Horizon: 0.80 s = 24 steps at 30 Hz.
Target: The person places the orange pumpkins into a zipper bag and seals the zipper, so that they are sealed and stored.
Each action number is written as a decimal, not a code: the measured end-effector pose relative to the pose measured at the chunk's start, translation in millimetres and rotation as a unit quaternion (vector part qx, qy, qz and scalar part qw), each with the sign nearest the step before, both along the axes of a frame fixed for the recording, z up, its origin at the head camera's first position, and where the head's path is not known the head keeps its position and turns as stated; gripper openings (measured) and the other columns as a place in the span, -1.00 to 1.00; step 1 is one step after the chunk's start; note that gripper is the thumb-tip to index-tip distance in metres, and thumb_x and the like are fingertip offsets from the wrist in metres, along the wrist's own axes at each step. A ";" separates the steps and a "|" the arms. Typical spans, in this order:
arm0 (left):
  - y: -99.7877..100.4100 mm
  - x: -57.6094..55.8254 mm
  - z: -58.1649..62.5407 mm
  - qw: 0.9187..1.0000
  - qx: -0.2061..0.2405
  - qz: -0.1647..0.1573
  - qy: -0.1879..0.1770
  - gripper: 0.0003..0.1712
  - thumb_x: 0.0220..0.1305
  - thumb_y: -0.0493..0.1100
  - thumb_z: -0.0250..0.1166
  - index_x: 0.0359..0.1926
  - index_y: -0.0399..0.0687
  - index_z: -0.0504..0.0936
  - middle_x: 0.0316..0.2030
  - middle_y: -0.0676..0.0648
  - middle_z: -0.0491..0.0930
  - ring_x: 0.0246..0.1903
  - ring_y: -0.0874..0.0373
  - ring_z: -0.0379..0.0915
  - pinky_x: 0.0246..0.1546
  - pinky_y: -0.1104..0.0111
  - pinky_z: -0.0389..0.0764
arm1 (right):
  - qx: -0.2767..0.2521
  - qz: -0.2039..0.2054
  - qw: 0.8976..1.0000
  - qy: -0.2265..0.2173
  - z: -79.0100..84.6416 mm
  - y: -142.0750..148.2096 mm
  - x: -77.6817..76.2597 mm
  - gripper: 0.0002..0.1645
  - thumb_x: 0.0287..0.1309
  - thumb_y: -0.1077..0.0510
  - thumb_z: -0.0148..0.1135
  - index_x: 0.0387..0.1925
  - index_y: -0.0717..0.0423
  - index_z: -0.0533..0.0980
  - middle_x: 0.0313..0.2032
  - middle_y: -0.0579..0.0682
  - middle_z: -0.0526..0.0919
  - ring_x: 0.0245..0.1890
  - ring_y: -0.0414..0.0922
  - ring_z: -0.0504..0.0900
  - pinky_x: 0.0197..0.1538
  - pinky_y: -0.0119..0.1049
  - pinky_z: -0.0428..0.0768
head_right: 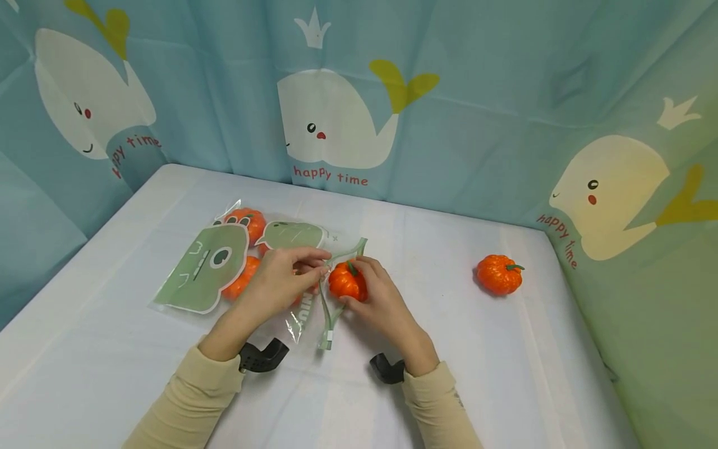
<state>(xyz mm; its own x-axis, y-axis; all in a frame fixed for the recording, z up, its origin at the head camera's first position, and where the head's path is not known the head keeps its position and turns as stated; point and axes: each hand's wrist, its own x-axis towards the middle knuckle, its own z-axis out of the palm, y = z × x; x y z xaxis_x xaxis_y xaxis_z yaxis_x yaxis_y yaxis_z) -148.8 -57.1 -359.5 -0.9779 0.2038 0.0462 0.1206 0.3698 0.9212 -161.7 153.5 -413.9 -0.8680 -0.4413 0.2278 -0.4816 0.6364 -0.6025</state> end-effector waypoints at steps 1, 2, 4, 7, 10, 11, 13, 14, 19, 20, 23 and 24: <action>0.1 0.1 0.2 1.000 -0.002 0.000 0.003 -0.67 0.30 -0.22 0.31 0.07 -0.16 0.67 -0.23 -0.07 0.73 -0.51 0.19 0.64 -0.41 0.41 0.67 | 0.003 -0.001 1.000 -0.001 -1.2 -1.2 0.0 -0.26 0.06 0.17 0.47 0.24 0.28 0.39 0.31 0.17 0.41 0.33 0.13 0.43 0.35 0.03 0.42; 0.3 0.2 0.3 1.000 -0.005 -0.001 0.006 -0.67 0.30 -0.21 0.31 0.07 -0.16 0.67 -0.23 -0.07 0.73 -0.51 0.19 0.64 -0.41 0.41 0.67 | 0.006 -0.001 1.000 -0.003 -2.0 -2.4 0.0 -0.26 0.06 0.16 0.47 0.24 0.28 0.39 0.31 0.17 0.41 0.33 0.13 0.43 0.36 0.03 0.41; 0.6 0.6 0.6 1.000 -0.010 -0.003 0.008 -0.67 0.31 -0.21 0.31 0.08 -0.16 0.67 -0.24 -0.06 0.72 -0.53 0.17 0.63 -0.43 0.42 0.65 | 0.012 0.005 1.000 -0.008 -2.4 -3.7 0.7 -0.26 0.07 0.15 0.46 0.26 0.26 0.39 0.32 0.16 0.39 0.34 0.13 0.42 0.36 0.03 0.41; 1.0 1.1 1.0 1.000 -0.012 -0.005 0.010 -0.66 0.32 -0.20 0.30 0.09 -0.17 0.66 -0.25 -0.06 0.72 -0.54 0.14 0.63 -0.44 0.41 0.65 | 0.008 0.020 1.000 -0.019 -1.1 -2.8 1.8 -0.26 0.09 0.18 0.41 0.31 0.21 0.38 0.36 0.14 0.35 0.36 0.14 0.40 0.36 0.06 0.40; 1.0 1.5 1.6 1.000 -0.013 -0.004 0.012 -0.67 0.32 -0.21 0.29 0.08 -0.16 0.66 -0.26 -0.05 0.71 -0.55 0.13 0.62 -0.45 0.41 0.65 | 0.005 0.029 0.999 -0.019 0.1 0.0 1.6 -0.26 0.09 0.25 0.36 0.34 0.16 0.37 0.37 0.13 0.33 0.37 0.13 0.39 0.36 0.08 0.40; 1.1 1.6 1.7 1.000 -0.013 -0.003 0.012 -0.68 0.32 -0.21 0.29 0.07 -0.16 0.67 -0.26 -0.05 0.71 -0.55 0.13 0.62 -0.44 0.41 0.65 | 0.004 0.027 1.000 -0.015 0.1 1.0 1.3 -0.27 0.09 0.26 0.35 0.33 0.16 0.38 0.36 0.14 0.34 0.36 0.13 0.39 0.35 0.08 0.41; 1.1 1.9 1.8 1.000 -0.016 -0.001 0.011 -0.69 0.32 -0.20 0.30 0.06 -0.14 0.67 -0.26 -0.05 0.71 -0.55 0.14 0.62 -0.44 0.42 0.64 | 0.003 0.020 1.000 -0.001 -0.4 2.4 0.2 -0.30 0.08 0.30 0.35 0.30 0.19 0.40 0.33 0.16 0.37 0.33 0.13 0.42 0.34 0.07 0.43; 1.3 1.9 1.8 1.000 -0.019 -0.001 0.011 -0.69 0.32 -0.20 0.29 0.06 -0.13 0.67 -0.26 -0.04 0.71 -0.55 0.14 0.62 -0.43 0.42 0.64 | 0.003 0.016 1.000 0.007 -0.8 2.8 -0.3 -0.31 0.08 0.31 0.36 0.28 0.22 0.40 0.31 0.17 0.39 0.32 0.13 0.43 0.33 0.07 0.43; 1.7 2.0 2.0 1.000 -0.028 0.000 0.008 -0.70 0.32 -0.19 0.29 0.06 -0.11 0.68 -0.25 -0.04 0.72 -0.53 0.18 0.62 -0.43 0.44 0.65 | 0.008 0.008 1.000 0.022 2.9 4.5 -0.3 -0.36 0.09 0.30 0.39 0.22 0.28 0.42 0.24 0.18 0.45 0.28 0.12 0.46 0.33 0.04 0.45; 1.8 2.0 2.1 1.000 -0.028 0.001 0.007 -0.70 0.33 -0.19 0.29 0.06 -0.11 0.68 -0.24 -0.04 0.72 -0.53 0.18 0.62 -0.43 0.44 0.65 | 0.008 0.008 1.000 0.022 5.4 5.0 0.5 -0.38 0.09 0.28 0.40 0.20 0.27 0.43 0.23 0.17 0.46 0.27 0.11 0.47 0.32 0.03 0.45; 1.8 1.7 2.0 1.000 -0.025 0.000 0.006 -0.70 0.32 -0.19 0.30 0.06 -0.11 0.68 -0.24 -0.05 0.72 -0.52 0.20 0.61 -0.43 0.44 0.65 | 0.008 0.013 1.000 0.022 14.7 7.3 3.8 -0.46 0.11 0.25 0.41 0.13 0.24 0.48 0.17 0.11 0.51 0.21 0.06 0.52 0.27 0.00 0.50; 1.9 1.6 1.9 1.000 -0.024 -0.001 0.005 -0.70 0.32 -0.19 0.30 0.06 -0.11 0.68 -0.24 -0.05 0.72 -0.52 0.19 0.61 -0.43 0.44 0.66 | 0.011 0.016 1.000 0.022 17.9 8.1 5.2 -0.51 0.12 0.23 0.41 0.09 0.22 0.51 0.15 0.08 0.52 0.18 0.04 0.54 0.25 -0.02 0.53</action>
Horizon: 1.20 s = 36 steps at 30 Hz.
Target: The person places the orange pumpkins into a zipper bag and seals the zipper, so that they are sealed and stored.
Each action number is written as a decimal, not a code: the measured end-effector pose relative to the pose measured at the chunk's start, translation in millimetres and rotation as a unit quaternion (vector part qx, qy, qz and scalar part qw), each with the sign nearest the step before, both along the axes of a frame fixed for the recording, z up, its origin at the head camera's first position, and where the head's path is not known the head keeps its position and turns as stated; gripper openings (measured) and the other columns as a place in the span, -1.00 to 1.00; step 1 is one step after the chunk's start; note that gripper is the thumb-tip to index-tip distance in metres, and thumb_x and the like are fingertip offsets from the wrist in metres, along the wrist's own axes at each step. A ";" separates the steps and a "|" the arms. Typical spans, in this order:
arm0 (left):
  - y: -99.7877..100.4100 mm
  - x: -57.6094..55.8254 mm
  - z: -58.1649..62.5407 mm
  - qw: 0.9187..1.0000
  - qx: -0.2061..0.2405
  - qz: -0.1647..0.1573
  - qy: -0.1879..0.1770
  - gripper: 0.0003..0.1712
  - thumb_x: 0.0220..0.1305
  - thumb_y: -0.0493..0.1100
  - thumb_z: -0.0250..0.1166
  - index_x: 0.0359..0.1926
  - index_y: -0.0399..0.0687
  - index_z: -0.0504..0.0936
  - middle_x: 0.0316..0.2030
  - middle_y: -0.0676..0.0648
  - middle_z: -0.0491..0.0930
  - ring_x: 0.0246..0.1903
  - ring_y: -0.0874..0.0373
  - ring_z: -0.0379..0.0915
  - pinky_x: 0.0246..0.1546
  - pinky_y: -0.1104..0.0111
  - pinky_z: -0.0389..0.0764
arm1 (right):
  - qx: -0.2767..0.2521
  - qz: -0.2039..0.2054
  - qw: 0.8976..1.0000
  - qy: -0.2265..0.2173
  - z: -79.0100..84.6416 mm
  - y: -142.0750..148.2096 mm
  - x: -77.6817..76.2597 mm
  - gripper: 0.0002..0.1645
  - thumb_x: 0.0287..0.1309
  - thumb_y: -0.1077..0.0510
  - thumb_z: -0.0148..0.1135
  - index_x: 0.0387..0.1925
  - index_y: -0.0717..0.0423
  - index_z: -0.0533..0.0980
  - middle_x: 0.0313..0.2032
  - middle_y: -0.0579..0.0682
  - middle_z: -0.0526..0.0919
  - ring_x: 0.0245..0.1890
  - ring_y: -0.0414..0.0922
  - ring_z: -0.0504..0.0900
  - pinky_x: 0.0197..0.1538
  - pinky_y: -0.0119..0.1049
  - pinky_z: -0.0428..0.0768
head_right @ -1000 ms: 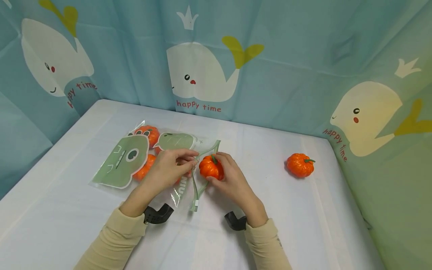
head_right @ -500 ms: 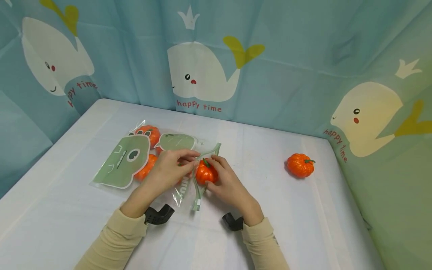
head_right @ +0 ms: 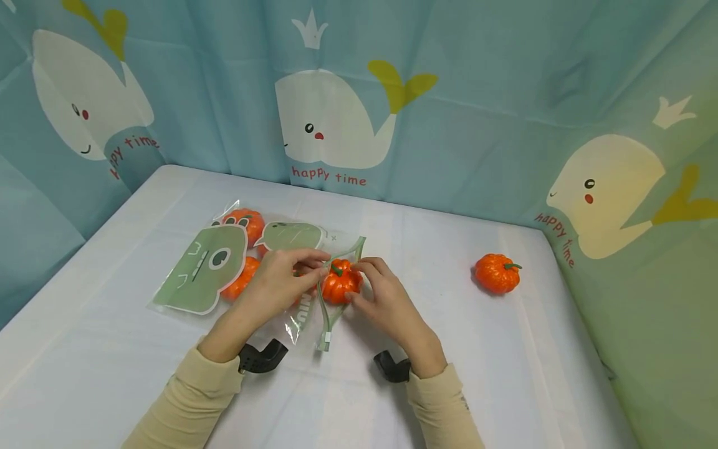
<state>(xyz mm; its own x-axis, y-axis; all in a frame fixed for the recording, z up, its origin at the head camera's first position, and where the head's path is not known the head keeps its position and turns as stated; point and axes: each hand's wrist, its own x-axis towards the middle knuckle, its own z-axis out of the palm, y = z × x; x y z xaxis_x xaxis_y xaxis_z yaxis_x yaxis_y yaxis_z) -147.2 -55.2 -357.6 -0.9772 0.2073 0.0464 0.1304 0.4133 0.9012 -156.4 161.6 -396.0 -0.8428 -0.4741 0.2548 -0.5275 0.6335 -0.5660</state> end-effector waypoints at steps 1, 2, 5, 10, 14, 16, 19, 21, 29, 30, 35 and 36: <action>-0.2 -0.1 -0.1 1.000 0.001 -0.001 0.000 -0.70 0.33 -0.19 0.30 0.06 -0.11 0.68 -0.24 -0.05 0.72 -0.52 0.20 0.62 -0.42 0.44 0.66 | 0.005 0.004 1.000 -0.001 3.2 0.4 1.6 -0.56 0.13 0.23 0.41 0.05 0.21 0.53 0.11 0.06 0.54 0.15 0.02 0.57 0.22 -0.04 0.55; -0.4 0.0 -0.1 1.000 0.002 -0.001 -0.001 -0.69 0.33 -0.19 0.30 0.06 -0.11 0.68 -0.24 -0.05 0.72 -0.52 0.20 0.62 -0.42 0.44 0.66 | 0.013 0.009 1.000 -0.003 5.7 0.8 3.3 -0.61 0.14 0.22 0.40 0.01 0.19 0.55 0.08 0.03 0.56 0.11 -0.01 0.58 0.19 -0.06 0.57; -1.0 0.0 -0.4 1.000 0.002 -0.003 -0.001 -0.69 0.33 -0.18 0.29 0.07 -0.11 0.67 -0.24 -0.05 0.72 -0.52 0.19 0.62 -0.41 0.43 0.66 | 0.051 0.027 0.998 -0.008 11.7 0.0 7.7 -0.72 0.19 0.18 0.37 -0.06 0.15 0.60 0.04 -0.01 0.57 0.07 -0.04 0.60 0.14 -0.10 0.60; -1.8 0.4 -0.9 1.000 0.000 -0.004 -0.003 -0.68 0.34 -0.18 0.28 0.08 -0.11 0.66 -0.23 -0.04 0.71 -0.53 0.17 0.62 -0.40 0.42 0.65 | 0.095 0.040 0.995 -0.016 13.3 -4.2 11.8 -0.68 0.24 0.13 0.34 -0.01 0.16 0.62 0.10 0.06 0.51 0.10 -0.03 0.57 0.15 -0.11 0.59; -2.0 0.9 -1.3 1.000 -0.014 -0.008 0.010 -0.69 0.34 -0.19 0.27 0.07 -0.12 0.67 -0.24 -0.04 0.72 -0.54 0.18 0.60 -0.40 0.43 0.64 | 0.097 0.043 0.994 -0.006 9.4 -7.0 11.2 -0.63 0.27 0.11 0.30 0.07 0.18 0.60 0.16 0.10 0.47 0.14 -0.01 0.55 0.14 -0.12 0.59; -1.8 0.6 -1.7 0.999 -0.028 -0.009 0.029 -0.71 0.34 -0.21 0.27 0.05 -0.12 0.68 -0.24 -0.04 0.73 -0.52 0.20 0.60 -0.38 0.42 0.64 | 0.093 0.048 0.994 0.007 7.0 -8.8 9.9 -0.60 0.28 0.13 0.29 0.10 0.20 0.59 0.19 0.11 0.46 0.16 0.00 0.54 0.14 -0.12 0.59; -1.8 0.4 -2.0 0.997 -0.046 -0.008 0.057 -0.71 0.33 -0.22 0.27 0.04 -0.12 0.69 -0.23 -0.04 0.74 -0.40 0.21 0.62 -0.30 0.41 0.66 | 0.087 0.055 0.994 0.020 2.7 -11.7 7.8 -0.57 0.30 0.16 0.26 0.16 0.22 0.55 0.23 0.13 0.44 0.18 0.02 0.53 0.11 -0.13 0.61; -1.9 0.4 -2.1 0.997 -0.051 -0.007 0.063 -0.69 0.32 -0.23 0.28 0.06 -0.13 0.69 -0.21 -0.04 0.74 -0.32 0.20 0.63 -0.26 0.40 0.67 | 0.087 0.054 0.994 0.022 -0.2 -14.0 6.8 -0.54 0.30 0.18 0.26 0.20 0.22 0.53 0.26 0.16 0.42 0.19 0.05 0.53 0.09 -0.14 0.62; -2.8 1.0 -0.9 0.997 -0.052 -0.004 0.063 -0.65 0.32 -0.23 0.26 0.11 -0.11 0.67 -0.15 -0.02 0.74 -0.20 0.17 0.64 -0.14 0.34 0.68 | 0.101 0.031 0.994 0.022 -0.9 -14.8 7.5 -0.42 0.30 0.17 0.25 0.31 0.22 0.42 0.31 0.19 0.38 0.15 0.08 0.57 0.05 -0.13 0.65; -2.9 0.9 -0.4 0.996 -0.054 -0.004 0.067 -0.66 0.32 -0.23 0.26 0.10 -0.11 0.68 -0.16 -0.02 0.74 -0.20 0.17 0.64 -0.13 0.34 0.69 | 0.100 0.028 0.994 0.014 1.0 -13.2 8.0 -0.44 0.30 0.16 0.25 0.30 0.22 0.44 0.30 0.18 0.39 0.15 0.07 0.57 0.07 -0.12 0.64; -2.8 1.5 2.5 0.995 -0.064 -0.008 0.079 -0.70 0.33 -0.21 0.27 0.06 -0.07 0.70 -0.18 0.00 0.74 -0.18 0.17 0.65 -0.07 0.30 0.68 | 0.106 0.023 0.994 -0.028 8.0 -5.8 10.3 -0.48 0.29 0.13 0.27 0.24 0.21 0.49 0.25 0.14 0.46 0.20 0.06 0.55 0.20 -0.03 0.57; -2.7 1.7 2.8 0.995 -0.067 -0.010 0.079 -0.71 0.33 -0.21 0.27 0.05 -0.06 0.70 -0.18 0.00 0.74 -0.18 0.17 0.64 -0.06 0.30 0.68 | 0.110 0.024 0.993 -0.031 8.2 -5.4 10.6 -0.47 0.29 0.12 0.27 0.24 0.22 0.48 0.24 0.14 0.46 0.21 0.06 0.54 0.21 -0.02 0.56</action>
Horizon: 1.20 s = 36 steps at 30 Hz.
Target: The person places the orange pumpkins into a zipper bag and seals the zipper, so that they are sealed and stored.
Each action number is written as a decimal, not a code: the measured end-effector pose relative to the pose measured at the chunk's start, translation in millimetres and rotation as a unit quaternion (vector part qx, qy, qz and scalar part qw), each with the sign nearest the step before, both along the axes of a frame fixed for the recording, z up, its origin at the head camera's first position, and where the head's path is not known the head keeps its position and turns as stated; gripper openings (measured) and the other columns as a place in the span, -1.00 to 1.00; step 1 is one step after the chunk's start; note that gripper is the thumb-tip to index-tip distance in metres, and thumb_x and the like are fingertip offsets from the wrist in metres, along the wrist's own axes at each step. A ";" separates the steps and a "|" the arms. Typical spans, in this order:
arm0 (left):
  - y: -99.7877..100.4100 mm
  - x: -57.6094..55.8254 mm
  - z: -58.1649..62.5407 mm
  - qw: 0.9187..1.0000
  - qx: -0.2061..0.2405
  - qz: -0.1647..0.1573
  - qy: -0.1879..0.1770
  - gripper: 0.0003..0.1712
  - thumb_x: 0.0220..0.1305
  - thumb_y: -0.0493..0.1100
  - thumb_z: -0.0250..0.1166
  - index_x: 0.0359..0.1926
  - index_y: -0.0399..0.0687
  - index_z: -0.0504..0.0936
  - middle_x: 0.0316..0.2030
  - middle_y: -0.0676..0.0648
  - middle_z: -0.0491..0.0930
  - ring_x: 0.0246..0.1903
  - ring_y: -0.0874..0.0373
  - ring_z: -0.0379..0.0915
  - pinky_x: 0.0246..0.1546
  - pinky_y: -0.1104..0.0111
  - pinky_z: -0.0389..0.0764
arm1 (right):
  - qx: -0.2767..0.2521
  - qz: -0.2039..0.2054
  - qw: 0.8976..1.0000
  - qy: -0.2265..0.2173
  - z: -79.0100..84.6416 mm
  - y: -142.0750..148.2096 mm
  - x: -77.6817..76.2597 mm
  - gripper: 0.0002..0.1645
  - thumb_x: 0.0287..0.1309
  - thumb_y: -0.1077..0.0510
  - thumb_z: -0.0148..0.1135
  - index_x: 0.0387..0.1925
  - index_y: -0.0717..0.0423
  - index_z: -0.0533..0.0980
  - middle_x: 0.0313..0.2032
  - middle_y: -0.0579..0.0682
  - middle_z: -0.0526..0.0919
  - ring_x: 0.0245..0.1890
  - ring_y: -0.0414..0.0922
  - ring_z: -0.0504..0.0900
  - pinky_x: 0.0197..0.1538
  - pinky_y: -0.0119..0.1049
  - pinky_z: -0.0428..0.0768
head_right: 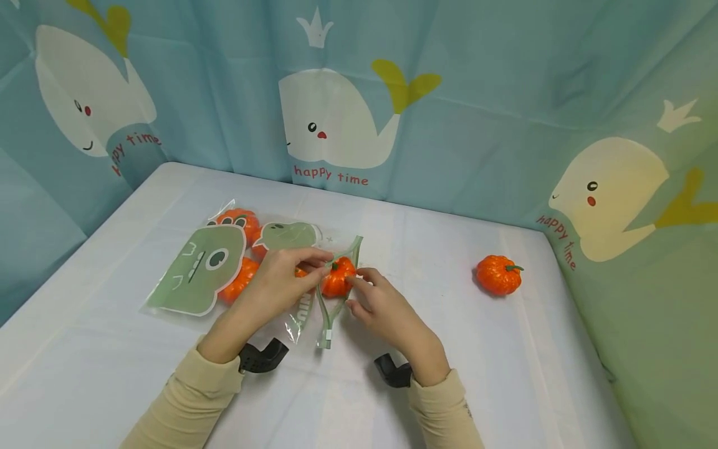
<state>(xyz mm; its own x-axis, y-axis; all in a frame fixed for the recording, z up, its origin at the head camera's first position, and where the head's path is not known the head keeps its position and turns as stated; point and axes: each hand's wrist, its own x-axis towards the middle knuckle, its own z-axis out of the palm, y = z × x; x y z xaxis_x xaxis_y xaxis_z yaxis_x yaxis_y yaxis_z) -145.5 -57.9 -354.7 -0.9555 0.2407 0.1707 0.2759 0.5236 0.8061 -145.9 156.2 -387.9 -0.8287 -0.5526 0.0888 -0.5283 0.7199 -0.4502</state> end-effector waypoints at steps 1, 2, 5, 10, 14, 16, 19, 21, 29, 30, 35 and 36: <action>0.3 0.4 0.3 1.000 -0.001 -0.002 0.001 -0.70 0.33 -0.22 0.27 0.06 -0.06 0.70 -0.17 0.01 0.74 -0.18 0.17 0.64 -0.06 0.30 0.68 | 0.003 0.001 1.000 -0.003 0.0 0.2 0.4 -0.46 0.29 0.11 0.27 0.25 0.22 0.47 0.25 0.14 0.46 0.21 0.06 0.54 0.21 -0.03 0.56; 0.7 0.8 0.6 1.000 -0.003 -0.003 0.001 -0.70 0.33 -0.22 0.26 0.05 -0.06 0.71 -0.17 0.01 0.74 -0.18 0.17 0.64 -0.07 0.30 0.68 | 0.004 0.004 1.000 -0.005 -0.4 -0.1 0.8 -0.45 0.29 0.11 0.27 0.26 0.22 0.46 0.25 0.15 0.45 0.20 0.06 0.55 0.20 -0.03 0.56; 2.1 2.2 0.9 1.000 -0.006 -0.011 0.005 -0.71 0.32 -0.24 0.26 0.04 -0.08 0.71 -0.16 0.01 0.74 -0.20 0.17 0.63 -0.10 0.33 0.68 | 0.003 0.013 1.000 -0.007 -2.3 -3.4 2.7 -0.41 0.30 0.12 0.26 0.31 0.21 0.40 0.26 0.14 0.42 0.12 0.03 0.60 0.13 -0.09 0.60; 4.3 3.8 -0.9 0.999 0.004 -0.034 0.015 -0.71 0.30 -0.27 0.24 0.02 -0.13 0.71 -0.18 0.01 0.75 -0.25 0.19 0.63 -0.17 0.35 0.67 | -0.008 0.038 0.999 -0.002 -5.5 -12.6 5.8 -0.39 0.32 0.11 0.24 0.34 0.18 0.37 0.31 0.14 0.35 0.07 -0.01 0.62 0.05 -0.13 0.63; 5.0 3.9 -1.8 0.999 0.009 -0.037 0.014 -0.71 0.30 -0.25 0.24 0.02 -0.11 0.71 -0.17 0.02 0.74 -0.24 0.21 0.62 -0.15 0.32 0.67 | -0.007 0.056 0.998 -0.001 -6.5 -16.2 5.9 -0.42 0.33 0.08 0.23 0.31 0.17 0.39 0.33 0.12 0.33 0.16 -0.02 0.57 0.13 -0.12 0.60; 4.9 3.7 -2.1 0.999 0.008 -0.033 0.016 -0.72 0.31 -0.24 0.25 0.01 -0.09 0.71 -0.16 0.02 0.74 -0.23 0.20 0.61 -0.14 0.32 0.66 | -0.006 0.059 0.998 -0.003 -6.2 -15.2 5.4 -0.41 0.33 0.08 0.23 0.33 0.18 0.38 0.34 0.12 0.33 0.20 -0.01 0.55 0.17 -0.10 0.58; 5.0 3.5 -1.7 0.999 0.011 -0.027 0.018 -0.74 0.32 -0.23 0.26 0.01 -0.07 0.72 -0.18 0.02 0.73 -0.23 0.22 0.61 -0.17 0.35 0.66 | -0.007 0.053 0.999 -0.009 -5.0 -11.3 4.8 -0.38 0.32 0.10 0.24 0.35 0.19 0.36 0.33 0.09 0.38 0.23 -0.01 0.54 0.21 -0.09 0.56; 5.2 3.4 -1.5 0.999 0.012 -0.027 0.018 -0.74 0.32 -0.23 0.27 0.01 -0.06 0.71 -0.18 0.02 0.73 -0.22 0.22 0.61 -0.18 0.36 0.66 | -0.011 0.051 0.998 -0.017 -4.8 -9.2 4.5 -0.37 0.32 0.11 0.24 0.36 0.20 0.36 0.32 0.07 0.40 0.24 -0.02 0.53 0.23 -0.09 0.54; 8.8 4.1 -0.9 0.999 0.022 -0.043 0.009 -0.71 0.31 -0.23 0.27 0.03 -0.11 0.71 -0.10 -0.06 0.74 -0.17 0.15 0.62 -0.09 0.26 0.67 | 0.000 0.066 0.998 -0.008 -12.9 -14.1 3.4 -0.38 0.32 0.14 0.23 0.36 0.19 0.36 0.28 0.07 0.40 0.22 -0.04 0.50 0.23 -0.11 0.53; 8.8 4.2 -1.0 0.999 0.021 -0.042 0.009 -0.71 0.31 -0.23 0.27 0.03 -0.11 0.71 -0.10 -0.06 0.74 -0.17 0.15 0.62 -0.09 0.27 0.66 | 0.003 0.066 0.998 -0.004 -13.5 -14.7 3.3 -0.39 0.32 0.14 0.23 0.36 0.18 0.36 0.27 0.08 0.41 0.21 -0.04 0.50 0.23 -0.11 0.53; 7.4 3.6 -2.0 0.999 0.018 -0.026 0.012 -0.73 0.30 -0.26 0.27 0.01 -0.09 0.72 -0.14 -0.06 0.74 -0.18 0.17 0.62 -0.13 0.31 0.66 | 0.010 0.051 0.999 -0.001 -10.9 -10.9 2.2 -0.37 0.30 0.14 0.26 0.36 0.17 0.37 0.30 0.14 0.39 0.22 0.05 0.51 0.20 -0.05 0.55; 7.1 3.3 -2.2 1.000 0.016 -0.024 0.013 -0.73 0.30 -0.26 0.27 0.00 -0.08 0.72 -0.15 -0.06 0.74 -0.19 0.17 0.61 -0.15 0.32 0.66 | 0.013 0.044 0.999 -0.003 -9.9 -8.5 1.6 -0.37 0.30 0.14 0.25 0.36 0.17 0.37 0.31 0.16 0.38 0.25 0.08 0.49 0.21 -0.03 0.54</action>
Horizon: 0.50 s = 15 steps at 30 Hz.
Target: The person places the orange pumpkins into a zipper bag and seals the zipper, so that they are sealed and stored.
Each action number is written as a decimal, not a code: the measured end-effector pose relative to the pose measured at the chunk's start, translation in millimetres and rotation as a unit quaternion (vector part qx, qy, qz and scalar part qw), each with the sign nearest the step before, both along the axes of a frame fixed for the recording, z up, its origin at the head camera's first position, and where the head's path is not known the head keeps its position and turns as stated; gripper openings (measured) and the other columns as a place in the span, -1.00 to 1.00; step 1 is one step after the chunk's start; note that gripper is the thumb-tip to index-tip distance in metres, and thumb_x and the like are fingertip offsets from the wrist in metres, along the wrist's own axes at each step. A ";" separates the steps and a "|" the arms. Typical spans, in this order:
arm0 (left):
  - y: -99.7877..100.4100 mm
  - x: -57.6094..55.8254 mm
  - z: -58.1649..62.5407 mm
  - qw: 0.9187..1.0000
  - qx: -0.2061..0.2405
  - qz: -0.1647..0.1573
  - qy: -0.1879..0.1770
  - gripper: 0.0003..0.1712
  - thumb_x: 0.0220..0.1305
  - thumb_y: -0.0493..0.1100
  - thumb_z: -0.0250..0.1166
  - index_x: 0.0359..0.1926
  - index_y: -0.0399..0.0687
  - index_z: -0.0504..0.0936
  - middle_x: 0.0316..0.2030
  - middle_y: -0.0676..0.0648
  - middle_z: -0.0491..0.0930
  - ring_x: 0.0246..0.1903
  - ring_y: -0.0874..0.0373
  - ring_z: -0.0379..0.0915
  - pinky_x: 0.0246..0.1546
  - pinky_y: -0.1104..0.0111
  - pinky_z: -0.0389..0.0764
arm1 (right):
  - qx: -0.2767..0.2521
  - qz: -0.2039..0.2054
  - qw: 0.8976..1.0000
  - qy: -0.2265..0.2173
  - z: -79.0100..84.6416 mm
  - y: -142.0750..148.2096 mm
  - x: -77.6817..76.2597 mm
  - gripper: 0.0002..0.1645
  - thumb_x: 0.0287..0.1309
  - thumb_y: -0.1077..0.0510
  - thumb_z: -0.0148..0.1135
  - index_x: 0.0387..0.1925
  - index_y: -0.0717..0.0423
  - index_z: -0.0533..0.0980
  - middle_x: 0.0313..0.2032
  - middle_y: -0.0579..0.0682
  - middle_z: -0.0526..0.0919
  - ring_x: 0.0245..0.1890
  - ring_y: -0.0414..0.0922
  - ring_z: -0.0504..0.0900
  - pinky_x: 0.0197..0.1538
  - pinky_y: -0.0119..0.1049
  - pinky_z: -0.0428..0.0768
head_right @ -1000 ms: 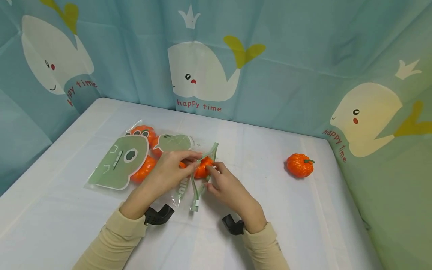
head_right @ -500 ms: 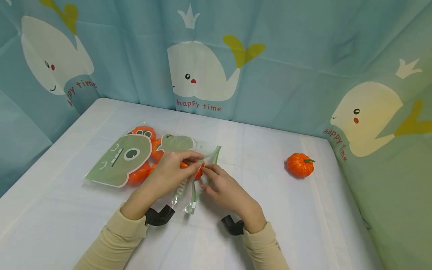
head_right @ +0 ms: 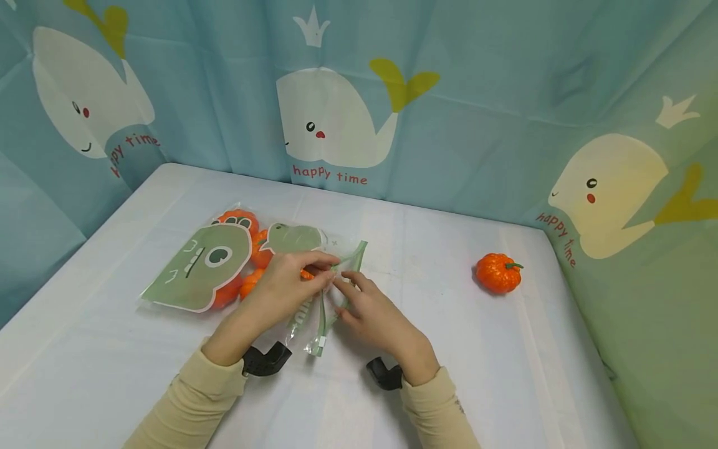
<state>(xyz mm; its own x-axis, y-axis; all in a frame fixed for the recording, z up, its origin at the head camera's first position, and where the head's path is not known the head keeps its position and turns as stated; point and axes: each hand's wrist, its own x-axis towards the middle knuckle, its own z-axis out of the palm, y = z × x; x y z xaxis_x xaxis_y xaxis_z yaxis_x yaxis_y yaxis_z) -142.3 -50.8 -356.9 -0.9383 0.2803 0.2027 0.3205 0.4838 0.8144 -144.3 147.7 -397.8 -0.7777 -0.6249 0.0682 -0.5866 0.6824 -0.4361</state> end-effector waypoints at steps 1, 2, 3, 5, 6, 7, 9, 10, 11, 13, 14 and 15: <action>-0.3 -0.2 -0.1 1.000 0.000 0.003 0.002 -0.73 0.30 -0.26 0.28 0.00 -0.08 0.72 -0.17 -0.05 0.74 -0.21 0.17 0.61 -0.16 0.32 0.66 | 0.000 -0.007 1.000 0.000 1.0 2.8 -0.8 -0.37 0.30 0.14 0.26 0.36 0.19 0.38 0.32 0.18 0.38 0.26 0.11 0.48 0.21 0.00 0.54; -0.5 -0.4 -0.3 1.000 -0.001 0.005 0.005 -0.73 0.29 -0.26 0.28 0.00 -0.07 0.72 -0.18 -0.04 0.74 -0.22 0.18 0.61 -0.17 0.33 0.66 | -0.002 -0.016 1.000 -0.006 2.4 6.0 -1.8 -0.39 0.31 0.13 0.25 0.34 0.19 0.39 0.32 0.19 0.38 0.28 0.12 0.47 0.21 0.01 0.54; -0.7 -0.6 -0.2 1.000 -0.003 0.008 0.004 -0.73 0.29 -0.26 0.28 0.00 -0.06 0.72 -0.18 -0.02 0.74 -0.22 0.19 0.61 -0.18 0.34 0.66 | -0.003 -0.025 1.000 -0.006 3.6 9.5 -3.0 -0.41 0.31 0.13 0.25 0.32 0.20 0.41 0.32 0.20 0.38 0.29 0.13 0.46 0.21 0.03 0.54; -0.8 -0.9 -0.5 1.000 -0.003 0.011 0.003 -0.74 0.29 -0.24 0.30 0.00 -0.05 0.72 -0.20 0.01 0.73 -0.23 0.20 0.60 -0.19 0.36 0.65 | -0.005 -0.043 0.999 -0.002 5.3 17.6 -5.9 -0.45 0.31 0.15 0.24 0.28 0.23 0.44 0.32 0.22 0.39 0.30 0.16 0.45 0.21 0.06 0.53; -0.8 -1.0 -0.6 1.000 -0.002 0.011 0.001 -0.74 0.30 -0.23 0.30 0.00 -0.04 0.72 -0.20 0.02 0.73 -0.23 0.21 0.60 -0.18 0.36 0.65 | -0.008 -0.052 0.999 0.001 6.3 21.9 -7.4 -0.47 0.31 0.15 0.24 0.26 0.25 0.45 0.31 0.24 0.39 0.30 0.17 0.44 0.23 0.08 0.51; -0.8 -1.0 -0.7 1.000 -0.002 0.012 0.000 -0.74 0.30 -0.23 0.30 0.00 -0.03 0.72 -0.20 0.03 0.73 -0.23 0.21 0.60 -0.17 0.36 0.65 | -0.012 -0.063 0.998 0.004 7.3 26.5 -8.7 -0.48 0.31 0.16 0.24 0.25 0.27 0.46 0.31 0.25 0.39 0.30 0.19 0.44 0.24 0.11 0.50; -0.6 -0.9 -0.6 1.000 0.000 0.013 -0.008 -0.73 0.30 -0.21 0.30 0.01 -0.02 0.72 -0.19 0.04 0.72 -0.22 0.22 0.59 -0.15 0.36 0.65 | -0.016 -0.086 0.996 0.008 9.1 36.3 -11.3 -0.49 0.31 0.17 0.24 0.23 0.28 0.46 0.31 0.27 0.39 0.30 0.21 0.43 0.26 0.14 0.47; -0.5 -0.9 -0.5 1.000 0.002 0.013 -0.011 -0.73 0.31 -0.21 0.30 0.01 -0.02 0.72 -0.19 0.04 0.72 -0.21 0.22 0.59 -0.14 0.36 0.65 | -0.018 -0.098 0.995 0.010 9.6 41.5 -12.8 -0.50 0.31 0.18 0.23 0.23 0.29 0.46 0.31 0.28 0.38 0.30 0.23 0.42 0.28 0.16 0.45; -0.4 -0.8 -0.4 1.000 0.002 0.013 -0.012 -0.73 0.31 -0.21 0.30 0.01 -0.02 0.71 -0.19 0.04 0.72 -0.21 0.22 0.59 -0.14 0.36 0.65 | -0.020 -0.111 0.994 0.009 10.4 46.7 -13.9 -0.50 0.31 0.19 0.23 0.23 0.30 0.46 0.32 0.29 0.38 0.30 0.24 0.41 0.29 0.18 0.43; -0.4 -0.8 -0.5 1.000 0.004 0.013 -0.014 -0.73 0.30 -0.21 0.30 0.01 -0.02 0.71 -0.19 0.04 0.72 -0.21 0.22 0.59 -0.14 0.37 0.65 | -0.024 -0.138 0.990 0.006 11.5 56.8 -16.1 -0.50 0.32 0.20 0.21 0.23 0.31 0.45 0.32 0.30 0.36 0.31 0.27 0.38 0.31 0.22 0.38; -0.3 -0.8 -0.4 1.000 0.005 0.013 -0.014 -0.73 0.30 -0.21 0.30 0.01 -0.02 0.72 -0.19 0.04 0.72 -0.22 0.22 0.58 -0.15 0.37 0.65 | -0.027 -0.152 0.988 0.003 11.9 62.3 -17.1 -0.50 0.32 0.20 0.20 0.24 0.32 0.44 0.32 0.31 0.35 0.32 0.28 0.36 0.32 0.23 0.36; -0.2 -0.8 -0.3 1.000 0.006 0.013 -0.015 -0.73 0.30 -0.22 0.30 0.01 -0.02 0.72 -0.20 0.04 0.72 -0.22 0.22 0.58 -0.15 0.38 0.65 | -0.030 -0.164 0.986 0.001 12.3 67.5 -17.9 -0.50 0.33 0.20 0.18 0.24 0.33 0.44 0.33 0.33 0.33 0.33 0.29 0.34 0.33 0.24 0.33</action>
<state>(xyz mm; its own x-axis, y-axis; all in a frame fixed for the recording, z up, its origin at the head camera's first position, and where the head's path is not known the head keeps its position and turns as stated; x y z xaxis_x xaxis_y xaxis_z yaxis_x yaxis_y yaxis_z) -143.1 -51.0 -357.2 -0.9508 0.2539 0.1773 0.2834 0.4822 0.8290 -162.2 215.2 -385.5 -0.9375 -0.3337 0.0982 -0.3383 0.8090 -0.4806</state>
